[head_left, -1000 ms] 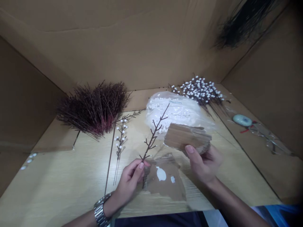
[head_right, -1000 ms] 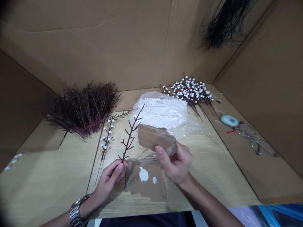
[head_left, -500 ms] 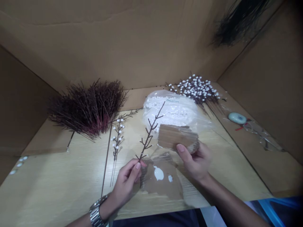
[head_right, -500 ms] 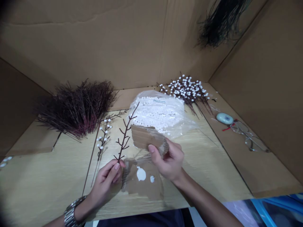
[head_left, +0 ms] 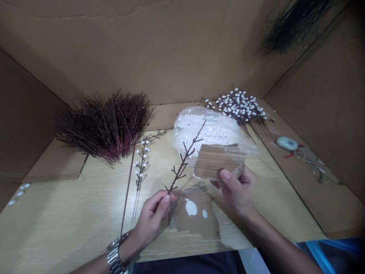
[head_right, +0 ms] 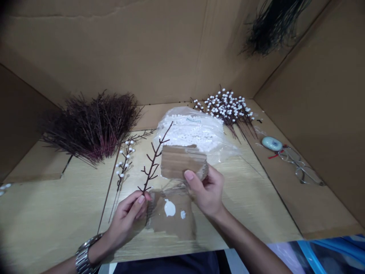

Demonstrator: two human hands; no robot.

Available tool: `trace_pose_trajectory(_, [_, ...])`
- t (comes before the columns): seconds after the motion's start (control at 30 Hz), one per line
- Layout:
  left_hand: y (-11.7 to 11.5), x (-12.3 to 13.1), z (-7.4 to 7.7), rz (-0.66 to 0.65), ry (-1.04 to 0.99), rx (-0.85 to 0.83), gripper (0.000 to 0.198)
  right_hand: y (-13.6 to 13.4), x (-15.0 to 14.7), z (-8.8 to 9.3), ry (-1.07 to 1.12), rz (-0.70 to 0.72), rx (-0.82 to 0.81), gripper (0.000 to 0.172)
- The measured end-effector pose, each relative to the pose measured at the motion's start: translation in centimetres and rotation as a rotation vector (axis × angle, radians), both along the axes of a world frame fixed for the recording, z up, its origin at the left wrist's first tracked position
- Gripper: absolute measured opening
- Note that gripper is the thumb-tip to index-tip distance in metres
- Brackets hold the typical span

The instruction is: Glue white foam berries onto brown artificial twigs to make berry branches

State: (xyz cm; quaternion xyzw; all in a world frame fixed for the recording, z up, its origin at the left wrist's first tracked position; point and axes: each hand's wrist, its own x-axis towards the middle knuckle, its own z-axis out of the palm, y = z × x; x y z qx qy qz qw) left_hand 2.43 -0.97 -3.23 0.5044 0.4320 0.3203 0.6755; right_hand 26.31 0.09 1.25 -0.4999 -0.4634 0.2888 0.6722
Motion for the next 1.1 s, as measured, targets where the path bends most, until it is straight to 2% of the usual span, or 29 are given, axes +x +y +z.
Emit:
trace_pose_trajectory(0.07, [0.01, 0.00, 0.05, 0.003, -0.011, -0.003, 0.037, 0.05, -0.01, -0.13, 0.102, 0.032, -0.019, 0.030])
trace_pose_trajectory(0.13, [-0.02, -0.02, 0.10, 0.008, -0.015, -0.004, 0.037, 0.04, -0.07, -0.01, 0.110, 0.034, -0.013, 0.031])
trace_pose_trajectory(0.27, [0.01, -0.02, 0.16, 0.010, -0.003, 0.001, 0.038, -0.15, -0.20, 0.30, -0.013, -0.008, 0.053, 0.027])
trace_pose_trajectory(0.43, [0.13, 0.06, 0.29, 0.005, 0.002, -0.005, 0.041, -0.38, -0.18, -0.01, -0.148, 0.027, 0.071, 0.021])
trace_pose_trajectory(0.93, [0.08, 0.05, 0.61, 0.006, 0.012, -0.012, 0.039, -0.63, 0.19, -0.38, -0.203, -0.025, 0.081, 0.023])
trace_pose_trajectory(1.1, [0.02, 0.03, 0.53, 0.003, 0.016, -0.018, 0.039, -0.56, 0.09, -0.35, -0.224, 0.004, 0.070, 0.022])
